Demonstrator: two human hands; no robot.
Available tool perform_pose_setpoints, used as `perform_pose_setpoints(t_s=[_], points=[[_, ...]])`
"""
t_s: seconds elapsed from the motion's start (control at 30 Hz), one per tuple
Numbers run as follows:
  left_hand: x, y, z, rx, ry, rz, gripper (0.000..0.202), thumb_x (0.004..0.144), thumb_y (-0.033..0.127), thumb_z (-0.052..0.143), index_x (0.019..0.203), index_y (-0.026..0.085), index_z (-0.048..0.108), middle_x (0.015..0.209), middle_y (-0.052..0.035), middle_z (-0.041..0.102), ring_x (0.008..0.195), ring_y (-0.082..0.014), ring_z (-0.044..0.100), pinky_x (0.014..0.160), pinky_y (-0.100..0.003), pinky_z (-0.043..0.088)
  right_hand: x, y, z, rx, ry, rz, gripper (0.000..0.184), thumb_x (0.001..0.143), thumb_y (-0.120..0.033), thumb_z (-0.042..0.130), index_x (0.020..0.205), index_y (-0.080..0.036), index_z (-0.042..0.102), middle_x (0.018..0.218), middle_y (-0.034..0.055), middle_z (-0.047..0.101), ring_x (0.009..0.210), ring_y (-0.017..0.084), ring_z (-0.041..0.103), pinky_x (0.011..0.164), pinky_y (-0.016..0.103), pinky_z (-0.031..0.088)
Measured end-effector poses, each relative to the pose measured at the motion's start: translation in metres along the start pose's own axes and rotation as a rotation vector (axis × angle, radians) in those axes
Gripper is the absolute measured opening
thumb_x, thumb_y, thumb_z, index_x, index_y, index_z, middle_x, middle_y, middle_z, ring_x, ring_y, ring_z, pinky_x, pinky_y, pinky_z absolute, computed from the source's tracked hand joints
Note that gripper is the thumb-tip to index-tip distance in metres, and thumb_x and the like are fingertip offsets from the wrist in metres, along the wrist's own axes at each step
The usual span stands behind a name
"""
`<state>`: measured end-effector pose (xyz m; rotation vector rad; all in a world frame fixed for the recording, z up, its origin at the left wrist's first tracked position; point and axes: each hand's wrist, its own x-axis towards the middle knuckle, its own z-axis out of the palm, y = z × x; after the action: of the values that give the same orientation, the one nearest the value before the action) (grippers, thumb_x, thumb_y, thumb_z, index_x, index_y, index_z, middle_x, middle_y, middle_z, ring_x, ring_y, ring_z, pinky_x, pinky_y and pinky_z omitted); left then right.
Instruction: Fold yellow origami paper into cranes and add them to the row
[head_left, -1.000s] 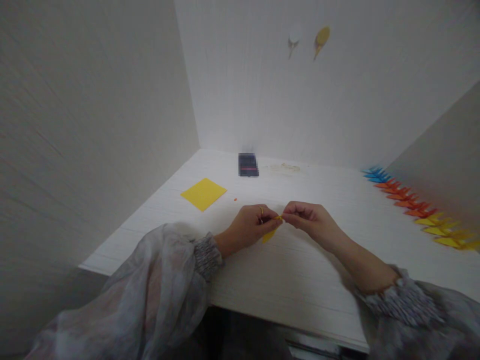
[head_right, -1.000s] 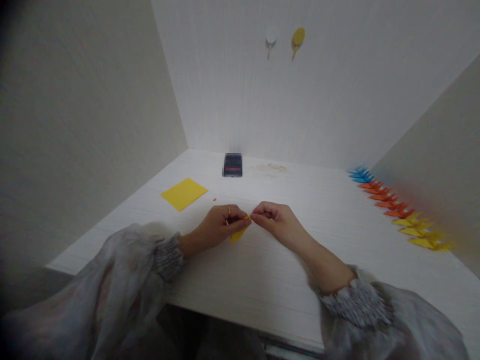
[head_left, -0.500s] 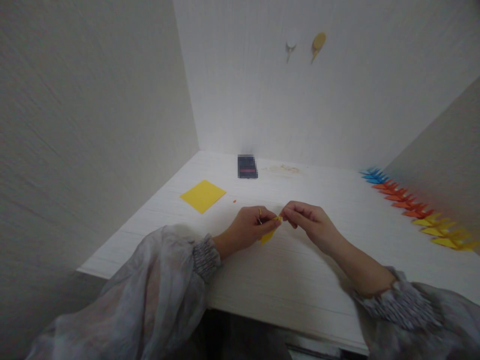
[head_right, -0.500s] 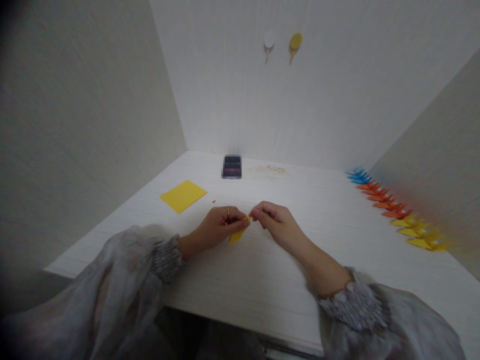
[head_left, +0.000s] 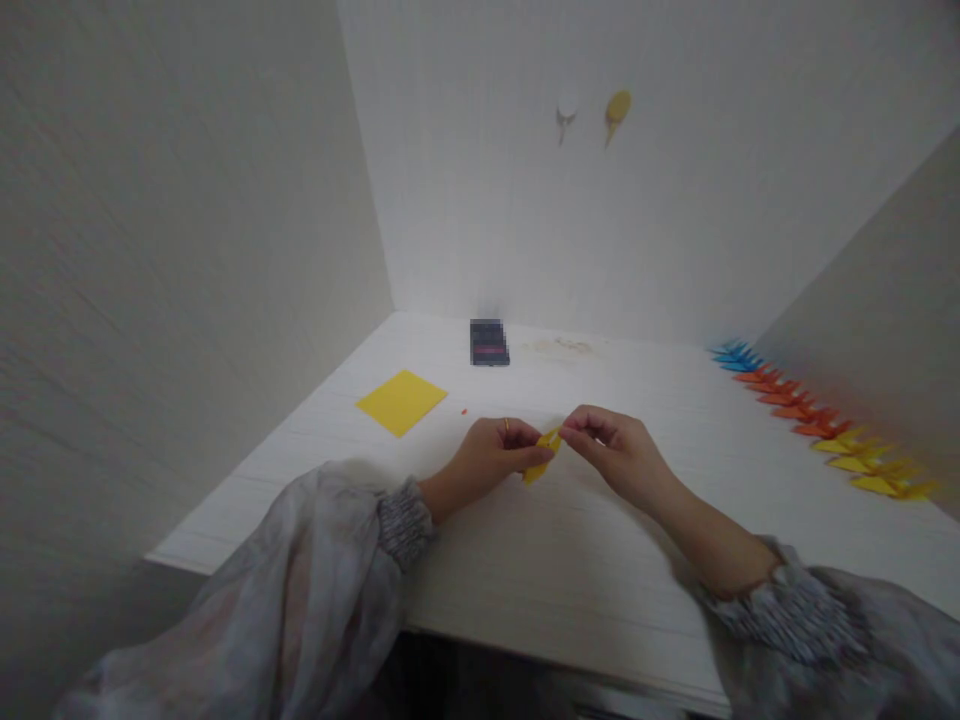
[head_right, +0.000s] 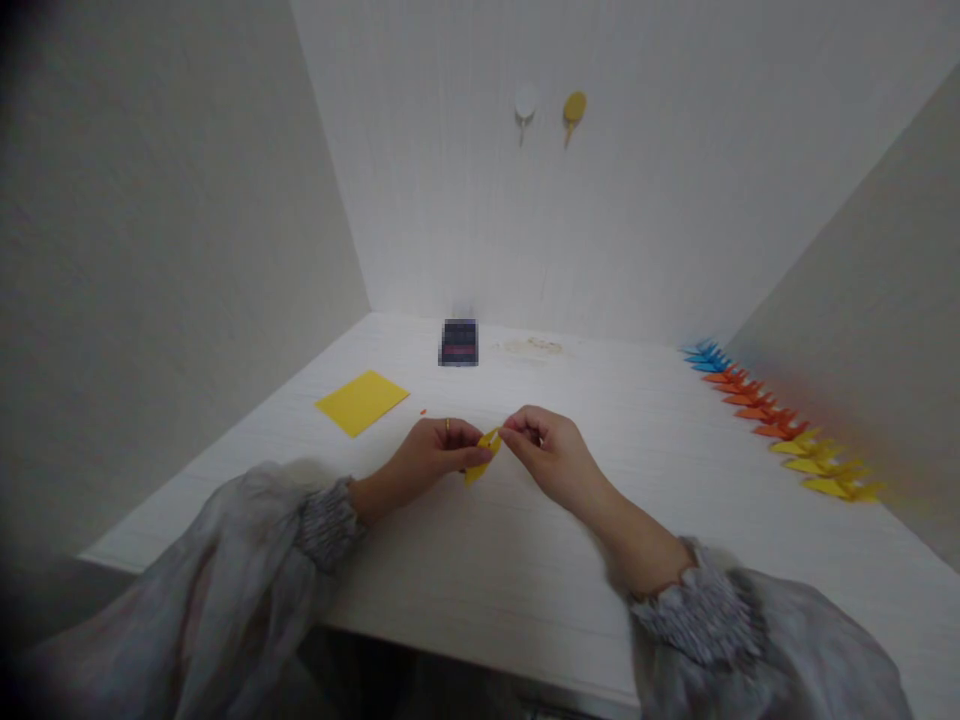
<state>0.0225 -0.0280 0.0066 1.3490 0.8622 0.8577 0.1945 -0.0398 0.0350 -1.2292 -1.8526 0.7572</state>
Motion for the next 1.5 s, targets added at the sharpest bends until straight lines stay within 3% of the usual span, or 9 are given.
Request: perform_pose_setpoints(t_s=[0.27,0.53,1.07,1.33,1.43,1.5], points=[[0.0012,-0.0015,-0.0010,0.043,0.036,0.036,0.028,0.060,0.038,0.068,0.071,0.012,0.062,0.063,-0.0003,0.060,0.054,-0.0074,0.050,0.054,-0.021,0.038,-0.0008,-0.0042,0.0030,0.093,-0.069,0.051,0.014,0.072,-0.030,0.057,0.066,-0.017,0.056,0.054,-0.0032,0.046,0.051,0.009,0.038,0.048,0.023,0.032],[0.0007,-0.0028,-0.0010,0.067,0.024,0.043,0.024,0.060,0.035,0.068,0.069,0.013,0.063,0.062,-0.0007,0.060,0.055,-0.0086,0.051,0.057,-0.023,0.040,-0.0032,-0.0031,0.0008,0.062,-0.060,-0.089,0.017,0.076,-0.029,0.054,0.064,-0.017,0.058,0.061,-0.0004,0.051,0.056,0.011,0.042,0.053,0.025,0.034],[0.0013,-0.0045,-0.0027,0.123,0.005,0.028,0.026,0.061,0.036,0.067,0.070,0.012,0.063,0.063,-0.0013,0.061,0.056,-0.0092,0.052,0.057,-0.023,0.040,-0.0024,-0.0024,-0.0030,0.019,-0.050,-0.133,0.017,0.077,-0.027,0.054,0.063,-0.017,0.057,0.061,-0.0006,0.051,0.057,0.011,0.044,0.054,0.024,0.034],[0.0018,-0.0003,-0.0022,0.083,0.043,0.065,0.027,0.061,0.038,0.067,0.070,0.013,0.062,0.065,-0.0007,0.060,0.058,-0.0089,0.051,0.059,-0.023,0.040,-0.0012,-0.0028,0.0025,0.051,-0.070,-0.072,0.015,0.073,-0.032,0.059,0.069,-0.018,0.058,0.056,-0.0026,0.047,0.053,0.010,0.040,0.050,0.023,0.034],[0.0030,0.0002,-0.0025,0.066,0.076,0.094,0.029,0.060,0.036,0.068,0.076,0.013,0.060,0.072,-0.0013,0.061,0.064,-0.0098,0.053,0.063,-0.024,0.041,-0.0011,0.0008,0.0050,0.018,-0.013,-0.079,0.016,0.072,-0.032,0.058,0.064,-0.018,0.056,0.054,-0.0029,0.046,0.051,0.010,0.039,0.049,0.023,0.034],[0.0042,-0.0011,-0.0029,0.098,0.159,0.119,0.034,0.058,0.037,0.069,0.080,0.014,0.058,0.076,-0.0012,0.059,0.066,-0.0099,0.053,0.063,-0.023,0.041,-0.0014,0.0028,0.0057,-0.008,0.067,-0.093,0.017,0.072,-0.031,0.058,0.061,-0.019,0.054,0.055,-0.0025,0.047,0.051,0.010,0.040,0.049,0.023,0.035]])
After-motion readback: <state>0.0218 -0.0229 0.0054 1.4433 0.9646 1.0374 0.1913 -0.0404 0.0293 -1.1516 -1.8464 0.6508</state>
